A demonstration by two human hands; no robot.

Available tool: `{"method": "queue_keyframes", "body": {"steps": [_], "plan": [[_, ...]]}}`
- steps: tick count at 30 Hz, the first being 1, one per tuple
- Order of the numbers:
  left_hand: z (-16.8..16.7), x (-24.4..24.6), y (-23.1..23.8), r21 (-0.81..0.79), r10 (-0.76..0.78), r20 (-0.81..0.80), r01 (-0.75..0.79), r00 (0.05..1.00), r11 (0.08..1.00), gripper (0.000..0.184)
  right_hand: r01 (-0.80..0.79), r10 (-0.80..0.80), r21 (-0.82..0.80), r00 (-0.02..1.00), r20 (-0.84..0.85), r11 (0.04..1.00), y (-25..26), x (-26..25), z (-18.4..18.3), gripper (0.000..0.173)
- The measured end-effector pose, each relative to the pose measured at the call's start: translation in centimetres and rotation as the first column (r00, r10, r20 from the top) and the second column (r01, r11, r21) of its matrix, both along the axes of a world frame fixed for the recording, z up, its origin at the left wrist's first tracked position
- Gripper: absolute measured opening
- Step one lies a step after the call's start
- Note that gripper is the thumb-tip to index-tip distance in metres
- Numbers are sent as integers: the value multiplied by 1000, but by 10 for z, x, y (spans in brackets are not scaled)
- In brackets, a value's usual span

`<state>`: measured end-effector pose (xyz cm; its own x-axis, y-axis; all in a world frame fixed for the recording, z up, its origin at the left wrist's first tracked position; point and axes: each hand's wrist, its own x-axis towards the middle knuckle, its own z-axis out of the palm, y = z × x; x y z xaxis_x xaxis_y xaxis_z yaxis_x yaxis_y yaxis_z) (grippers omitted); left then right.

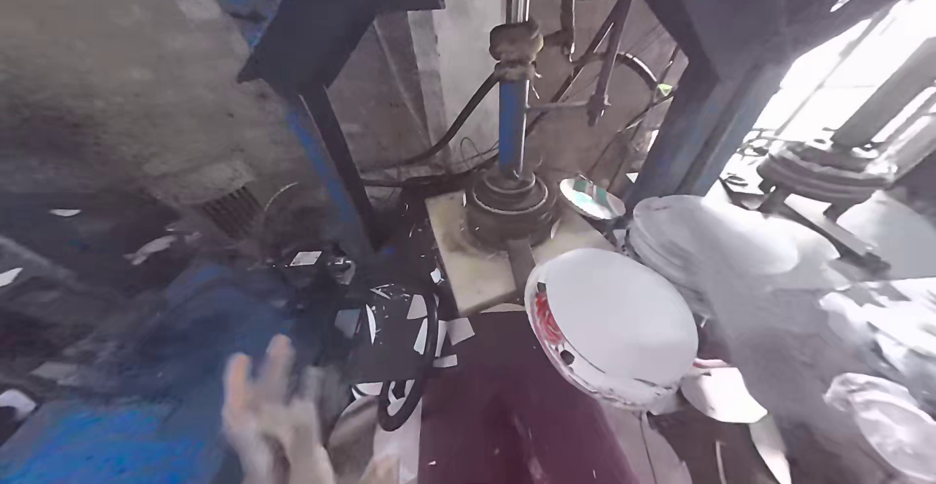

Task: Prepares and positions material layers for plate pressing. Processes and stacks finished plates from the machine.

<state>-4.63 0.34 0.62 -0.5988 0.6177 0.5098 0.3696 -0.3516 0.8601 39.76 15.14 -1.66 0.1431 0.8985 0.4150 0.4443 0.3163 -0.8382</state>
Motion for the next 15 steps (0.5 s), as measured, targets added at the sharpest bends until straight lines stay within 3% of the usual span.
{"method": "queue_keyframes", "body": {"steps": [1, 3, 5, 7, 9, 11, 12, 13, 15], "plan": [[4, -24, 22, -51, 189, -76, -193, 979, 980, 82, 40, -42, -80, 999, -22, 996, 0, 5, -20, 48], [-17, -91, 72, -120, 441, -270, -484, 856, 867, 72, 115, -120, -183, 993, -13, 976, 9, 2, -30, 43], [-43, -154, 108, -269, 422, -438, -564, 794, 781, 62, 77, -65, -313, 997, 50, 946, 8, 3, -21, 42], [-70, -207, 155, -237, 494, -526, -678, 692, 696, 58, 111, -17, -466, 979, 201, 878, 2, 0, 5, 49], [-53, -214, 186, -220, 536, -546, -727, 644, 650, 60, 253, -12, -519, 906, 424, 816, -1, -2, 40, 54], [-12, -195, 205, -269, 554, -529, -746, 643, 609, 57, 398, -83, -371, 767, 636, 839, -3, 7, 57, 52], [11, -183, 212, -373, 507, -510, -710, 695, 598, 55, 446, -140, -285, 708, 692, 849, -2, 13, 64, 55], [41, -169, 213, -584, 374, -459, -591, 806, 557, 56, 454, -187, -203, 676, 713, 867, -2, 14, 74, 57], [46, -175, 230, -795, 192, -410, -452, 892, 403, 61, 270, -166, -37, 689, 705, 962, -2, -7, 103, 47]]}}
